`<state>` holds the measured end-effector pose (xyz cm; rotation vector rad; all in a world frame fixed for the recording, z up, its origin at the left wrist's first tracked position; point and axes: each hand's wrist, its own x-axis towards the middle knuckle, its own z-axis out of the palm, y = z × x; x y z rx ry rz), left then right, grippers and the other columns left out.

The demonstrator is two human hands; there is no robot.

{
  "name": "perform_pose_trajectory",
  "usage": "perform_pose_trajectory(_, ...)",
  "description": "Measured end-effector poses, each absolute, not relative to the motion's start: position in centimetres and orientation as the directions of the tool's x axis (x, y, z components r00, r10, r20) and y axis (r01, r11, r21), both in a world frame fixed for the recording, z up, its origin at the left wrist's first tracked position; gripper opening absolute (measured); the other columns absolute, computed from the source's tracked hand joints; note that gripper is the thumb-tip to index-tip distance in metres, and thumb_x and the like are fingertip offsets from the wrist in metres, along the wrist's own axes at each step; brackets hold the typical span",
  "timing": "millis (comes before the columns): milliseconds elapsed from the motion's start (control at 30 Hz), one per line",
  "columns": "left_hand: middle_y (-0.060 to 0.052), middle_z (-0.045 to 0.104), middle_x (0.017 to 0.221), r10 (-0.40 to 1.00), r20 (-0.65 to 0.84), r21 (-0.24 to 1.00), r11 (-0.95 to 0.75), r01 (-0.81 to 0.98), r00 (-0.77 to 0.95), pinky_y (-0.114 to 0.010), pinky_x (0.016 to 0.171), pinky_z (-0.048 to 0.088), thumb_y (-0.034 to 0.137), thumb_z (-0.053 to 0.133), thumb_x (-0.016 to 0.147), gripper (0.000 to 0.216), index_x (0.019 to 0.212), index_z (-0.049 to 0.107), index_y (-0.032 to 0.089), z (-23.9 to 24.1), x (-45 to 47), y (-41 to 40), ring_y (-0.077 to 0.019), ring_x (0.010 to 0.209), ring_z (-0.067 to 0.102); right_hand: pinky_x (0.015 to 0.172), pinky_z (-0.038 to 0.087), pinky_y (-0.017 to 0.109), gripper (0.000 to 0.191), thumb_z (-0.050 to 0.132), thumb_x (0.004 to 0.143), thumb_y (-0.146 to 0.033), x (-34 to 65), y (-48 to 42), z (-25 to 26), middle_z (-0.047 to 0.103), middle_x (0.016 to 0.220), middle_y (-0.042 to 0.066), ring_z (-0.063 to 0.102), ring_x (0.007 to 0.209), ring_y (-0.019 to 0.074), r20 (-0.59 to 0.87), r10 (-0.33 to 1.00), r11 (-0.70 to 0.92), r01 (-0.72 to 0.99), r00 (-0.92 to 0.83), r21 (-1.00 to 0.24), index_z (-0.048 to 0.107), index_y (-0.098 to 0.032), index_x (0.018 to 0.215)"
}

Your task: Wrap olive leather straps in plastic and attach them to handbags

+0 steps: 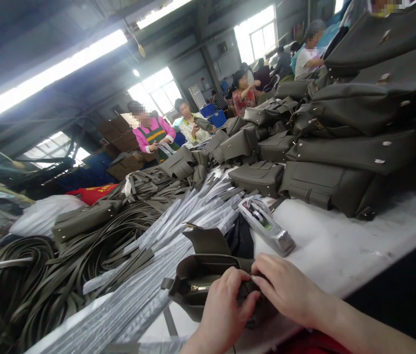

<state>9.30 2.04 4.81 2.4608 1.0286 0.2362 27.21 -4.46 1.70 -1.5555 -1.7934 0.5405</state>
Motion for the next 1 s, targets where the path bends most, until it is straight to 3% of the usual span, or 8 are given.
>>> perform_pose_trajectory(133,-0.001,0.068,0.092,0.715,-0.036,0.503,-0.591,0.631,0.698,-0.031,0.075,0.047,0.013,0.072,0.075,0.022,0.093,0.063,0.023,4.8,9.2,1.7,-0.0206,0.085,0.065,0.064,0.035,0.031,0.023,0.039,0.099,-0.028,25.8,-3.5,0.6,0.064,0.078,0.002,0.06,0.071,0.0184,0.163,0.984,0.076,0.667,0.069,-0.741,0.053,-0.022,0.083)
perform_pose_trajectory(267,-0.001,0.068,0.091,0.706,-0.035,0.483,-0.608,0.631,0.707,-0.03,0.073,0.046,0.015,0.072,0.077,0.02,0.093,0.063,0.022,4.6,8.7,1.8,-0.0208,0.083,0.065,0.062,0.034,0.029,0.022,0.044,0.097,-0.032,26.2,-3.2,-0.1,0.065,0.075,0.001,0.06,0.07,0.0167,0.198,0.977,0.101,0.647,0.079,-0.756,0.055,-0.021,0.082)
perform_pose_trajectory(433,-0.002,0.068,0.09,0.708,-0.005,0.451,-0.628,0.634,0.706,-0.031,0.071,0.045,0.017,0.068,0.08,0.018,0.095,0.062,0.022,4.0,8.6,2.3,-0.0214,0.081,0.065,0.059,0.027,0.03,0.043,0.043,0.099,-0.043,27.8,-3.0,-1.5,0.061,0.063,0.001,0.055,0.061,0.0153,0.214,0.973,0.097,0.68,0.09,-0.727,0.053,-0.02,0.064)
perform_pose_trajectory(600,-0.003,0.067,0.09,0.715,-0.026,0.456,-0.614,0.645,0.699,-0.031,0.071,0.044,0.02,0.064,0.083,0.013,0.095,0.059,0.022,4.1,8.9,2.1,-0.0224,0.082,0.064,0.057,0.028,0.028,0.049,0.043,0.099,-0.047,29.2,-3.1,-2.5,0.06,0.06,0.001,0.053,0.058,0.0135,0.201,0.977,0.114,0.637,0.066,-0.762,0.054,-0.018,0.061)
perform_pose_trajectory(800,-0.003,0.065,0.09,0.79,-0.086,0.52,-0.484,0.703,0.607,-0.032,0.074,0.044,0.024,0.053,0.089,0.012,0.1,0.049,0.023,5.3,8.9,1.8,-0.0222,0.083,0.064,0.061,0.035,0.024,0.024,0.066,0.084,-0.04,29.4,-3.2,-1.3,0.067,0.07,-0.001,0.059,0.067,0.0143,0.137,0.99,0.127,0.481,-0.015,-0.868,0.066,-0.019,0.073)
perform_pose_trajectory(1000,0.003,0.056,0.073,0.822,-0.207,0.656,-0.285,0.698,0.53,-0.026,0.062,0.04,0.01,0.056,0.078,0.025,0.092,0.04,0.024,5.4,9.2,2.2,-0.0172,0.068,0.056,0.062,0.034,0.025,0.015,0.067,0.08,-0.032,28.0,-2.9,-1.0,0.069,0.072,-0.001,0.058,0.067,0.0142,0.072,0.997,0.069,0.449,-0.01,-0.891,0.067,-0.019,0.073)
